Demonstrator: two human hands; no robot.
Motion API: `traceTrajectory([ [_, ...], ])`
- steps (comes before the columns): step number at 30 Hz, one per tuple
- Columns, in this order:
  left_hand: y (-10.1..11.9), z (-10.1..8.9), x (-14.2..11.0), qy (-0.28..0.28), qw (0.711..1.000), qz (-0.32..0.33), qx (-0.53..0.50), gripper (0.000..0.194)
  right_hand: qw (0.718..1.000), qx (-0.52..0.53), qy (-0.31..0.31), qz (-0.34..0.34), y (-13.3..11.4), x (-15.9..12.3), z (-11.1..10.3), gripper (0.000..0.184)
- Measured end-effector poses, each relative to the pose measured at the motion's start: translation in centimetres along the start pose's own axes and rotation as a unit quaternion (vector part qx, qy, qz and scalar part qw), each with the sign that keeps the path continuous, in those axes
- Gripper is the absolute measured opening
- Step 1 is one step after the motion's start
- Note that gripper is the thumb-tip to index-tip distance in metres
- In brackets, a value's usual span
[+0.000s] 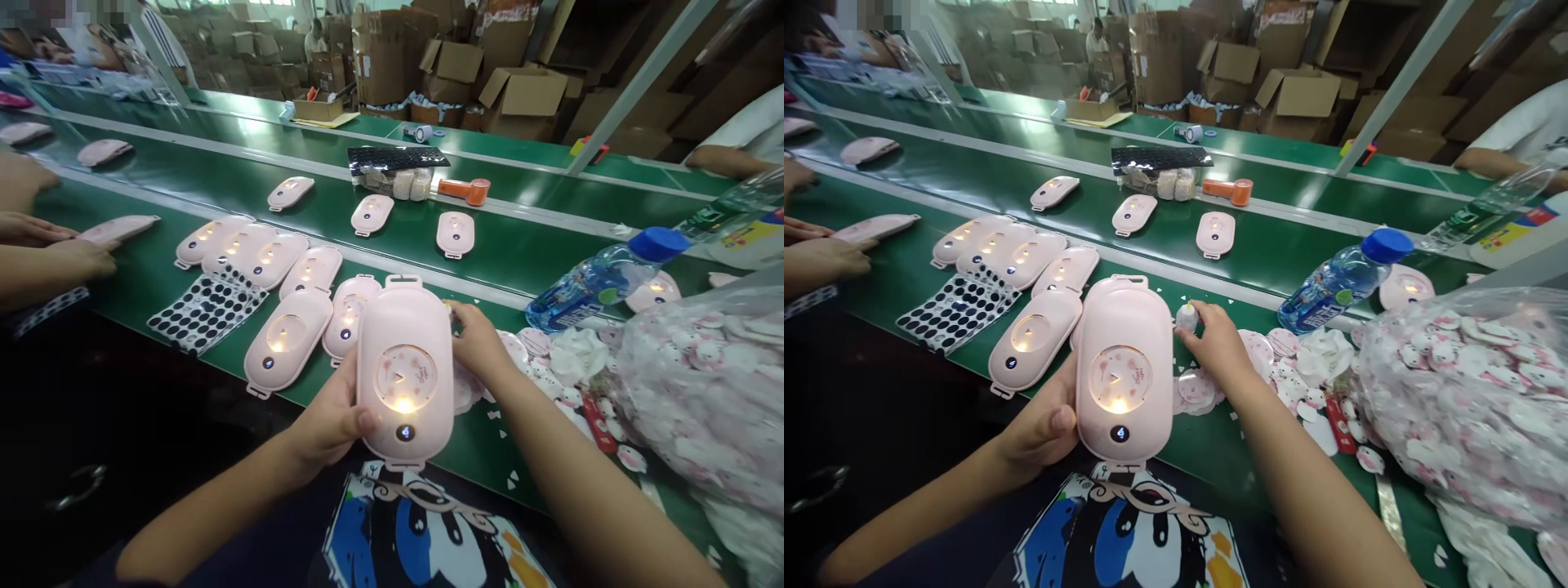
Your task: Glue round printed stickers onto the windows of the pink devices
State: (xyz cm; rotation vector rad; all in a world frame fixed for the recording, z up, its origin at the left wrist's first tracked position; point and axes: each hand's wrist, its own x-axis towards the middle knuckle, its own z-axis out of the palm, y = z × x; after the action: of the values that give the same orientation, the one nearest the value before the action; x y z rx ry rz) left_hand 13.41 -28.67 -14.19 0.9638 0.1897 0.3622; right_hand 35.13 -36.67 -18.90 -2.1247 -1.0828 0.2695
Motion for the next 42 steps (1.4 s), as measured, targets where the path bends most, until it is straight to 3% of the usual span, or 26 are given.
traceTrajectory([
  [3, 0.5, 0.0, -0.5, 0.027, 0.998, -0.004, 0.050, 0.088, 0.999, -0.035, 0.026, -0.017, 0.2, -2.2, -2.4, 0.069],
  [6, 0.5, -0.9, -0.9, 0.076, 0.993, -0.023, 0.088, 0.084, 0.995, -0.093, 0.023, -0.013, 0.8, -6.6, -6.4, 0.044],
  [8, 0.1, -2.0, -0.7, 0.109, 0.989, -0.037, 0.093, 0.084, 0.989, -0.140, 0.030, 0.034, 1.7, -10.0, -8.8, 0.030],
  [11, -0.5, -2.8, 0.1, 0.103, 0.986, -0.082, 0.098, 0.089, 0.967, -0.208, 0.059, 0.135, 3.6, -13.8, -10.9, 0.027],
  [14, -1.0, -1.6, 0.9, 0.072, 0.986, -0.112, 0.098, 0.091, 0.948, -0.248, 0.079, 0.181, 5.2, -14.0, -10.9, 0.029],
  [19, -1.7, 2.1, 1.4, 0.046, 0.989, -0.107, 0.090, 0.088, 0.934, -0.291, 0.115, 0.172, 5.7, -9.4, -10.0, 0.022],
  [23, -2.2, 3.2, 1.4, 0.004, 0.990, -0.105, 0.093, 0.098, 0.934, -0.281, 0.186, 0.120, 1.4, -9.7, -11.2, 0.018],
  [25, -2.5, 3.3, 1.5, -0.027, 0.991, -0.099, 0.085, 0.101, 0.943, -0.223, 0.247, 0.018, -1.8, -11.3, -11.9, 0.011],
  [28, -3.2, 3.8, 1.7, -0.059, 0.993, -0.095, 0.045, 0.104, 0.974, -0.099, 0.166, -0.119, -6.0, -13.5, -11.9, 0.010],
  [32, -4.0, 4.4, 1.7, -0.037, 0.995, -0.080, 0.046, 0.106, 0.978, 0.083, 0.025, -0.191, -8.5, -14.1, -9.8, 0.009],
  [36, -4.2, 4.4, 1.3, 0.005, 0.993, -0.090, 0.071, 0.098, 0.969, 0.181, -0.005, -0.166, -8.0, -13.6, -8.5, 0.011],
  [42, -3.9, 4.7, 1.2, -0.010, 0.996, -0.085, 0.021, 0.094, 0.965, 0.218, 0.032, -0.144, -7.3, -13.7, -9.1, 0.012],
])
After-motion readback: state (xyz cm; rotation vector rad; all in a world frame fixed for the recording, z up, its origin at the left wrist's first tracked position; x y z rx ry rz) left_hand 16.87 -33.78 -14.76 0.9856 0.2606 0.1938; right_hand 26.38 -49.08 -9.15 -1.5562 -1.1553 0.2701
